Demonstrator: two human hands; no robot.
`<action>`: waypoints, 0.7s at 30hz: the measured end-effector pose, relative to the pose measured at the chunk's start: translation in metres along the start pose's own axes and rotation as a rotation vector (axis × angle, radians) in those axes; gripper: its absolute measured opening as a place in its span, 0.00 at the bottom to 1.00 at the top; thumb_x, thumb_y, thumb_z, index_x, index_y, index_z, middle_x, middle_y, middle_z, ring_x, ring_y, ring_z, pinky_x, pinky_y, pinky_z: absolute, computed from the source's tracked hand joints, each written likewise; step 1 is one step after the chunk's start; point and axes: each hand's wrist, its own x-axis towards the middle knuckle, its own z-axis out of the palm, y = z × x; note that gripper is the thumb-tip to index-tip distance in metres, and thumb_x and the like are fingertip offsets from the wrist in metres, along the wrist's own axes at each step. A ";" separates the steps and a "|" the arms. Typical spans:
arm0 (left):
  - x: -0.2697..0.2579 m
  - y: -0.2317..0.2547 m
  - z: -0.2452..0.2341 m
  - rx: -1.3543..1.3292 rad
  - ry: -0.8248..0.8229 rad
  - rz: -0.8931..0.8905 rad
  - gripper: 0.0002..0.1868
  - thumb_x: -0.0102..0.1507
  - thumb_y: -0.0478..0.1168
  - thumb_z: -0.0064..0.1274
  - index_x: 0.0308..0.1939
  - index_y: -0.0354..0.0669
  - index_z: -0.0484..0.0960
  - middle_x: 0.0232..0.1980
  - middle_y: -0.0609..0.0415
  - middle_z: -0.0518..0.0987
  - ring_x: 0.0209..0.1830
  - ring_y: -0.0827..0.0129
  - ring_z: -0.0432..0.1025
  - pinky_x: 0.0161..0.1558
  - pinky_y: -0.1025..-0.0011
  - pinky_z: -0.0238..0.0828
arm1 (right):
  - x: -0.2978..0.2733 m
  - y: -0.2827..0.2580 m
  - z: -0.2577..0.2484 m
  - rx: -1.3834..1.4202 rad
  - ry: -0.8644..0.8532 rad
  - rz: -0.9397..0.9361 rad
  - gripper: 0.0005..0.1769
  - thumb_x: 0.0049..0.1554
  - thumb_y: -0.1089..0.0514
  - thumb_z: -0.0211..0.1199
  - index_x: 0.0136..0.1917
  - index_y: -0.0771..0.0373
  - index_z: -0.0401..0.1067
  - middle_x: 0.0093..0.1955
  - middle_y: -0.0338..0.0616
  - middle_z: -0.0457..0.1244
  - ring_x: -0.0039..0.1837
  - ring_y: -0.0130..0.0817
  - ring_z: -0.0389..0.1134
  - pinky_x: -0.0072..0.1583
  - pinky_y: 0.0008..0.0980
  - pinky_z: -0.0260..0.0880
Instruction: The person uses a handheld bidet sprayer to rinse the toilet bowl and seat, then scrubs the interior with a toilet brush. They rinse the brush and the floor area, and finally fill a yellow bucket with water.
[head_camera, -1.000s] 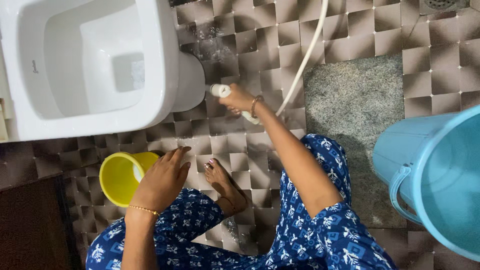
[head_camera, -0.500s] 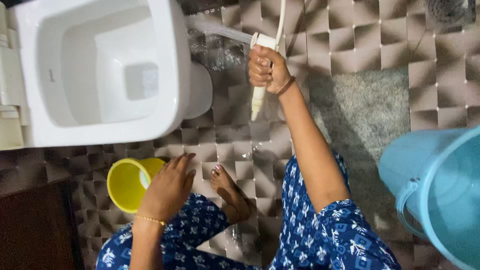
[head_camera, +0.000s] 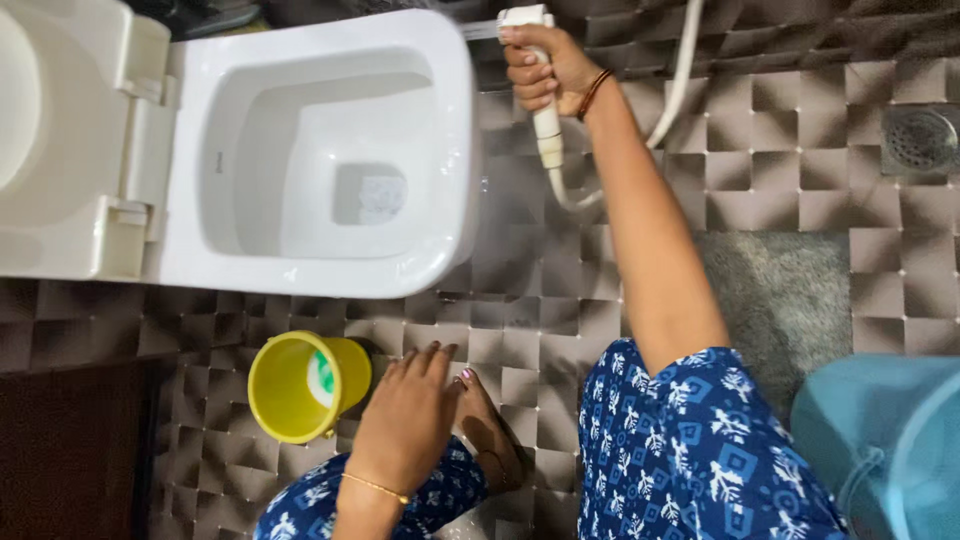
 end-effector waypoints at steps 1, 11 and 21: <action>-0.002 0.001 0.001 0.016 0.040 0.016 0.25 0.65 0.43 0.46 0.64 0.35 0.70 0.66 0.38 0.73 0.66 0.43 0.65 0.67 0.54 0.57 | 0.005 -0.003 -0.001 -0.007 0.021 0.034 0.26 0.69 0.44 0.55 0.31 0.49 0.54 0.24 0.24 0.45 0.25 0.16 0.43 0.30 0.23 0.46; 0.028 0.035 0.033 0.045 -0.467 0.095 0.17 0.71 0.40 0.43 0.61 0.42 0.77 0.58 0.42 0.79 0.60 0.51 0.72 0.60 0.57 0.65 | 0.048 -0.029 0.034 -0.138 0.145 0.287 0.26 0.69 0.45 0.56 0.31 0.49 0.53 0.24 0.24 0.45 0.25 0.15 0.43 0.30 0.22 0.47; 0.051 -0.013 0.025 -0.348 -0.556 0.138 0.17 0.71 0.42 0.46 0.63 0.56 0.79 0.57 0.47 0.82 0.53 0.54 0.79 0.50 0.56 0.76 | 0.158 -0.063 0.123 -0.242 0.271 0.486 0.27 0.67 0.45 0.60 0.30 0.50 0.53 0.23 0.25 0.45 0.24 0.16 0.44 0.29 0.23 0.47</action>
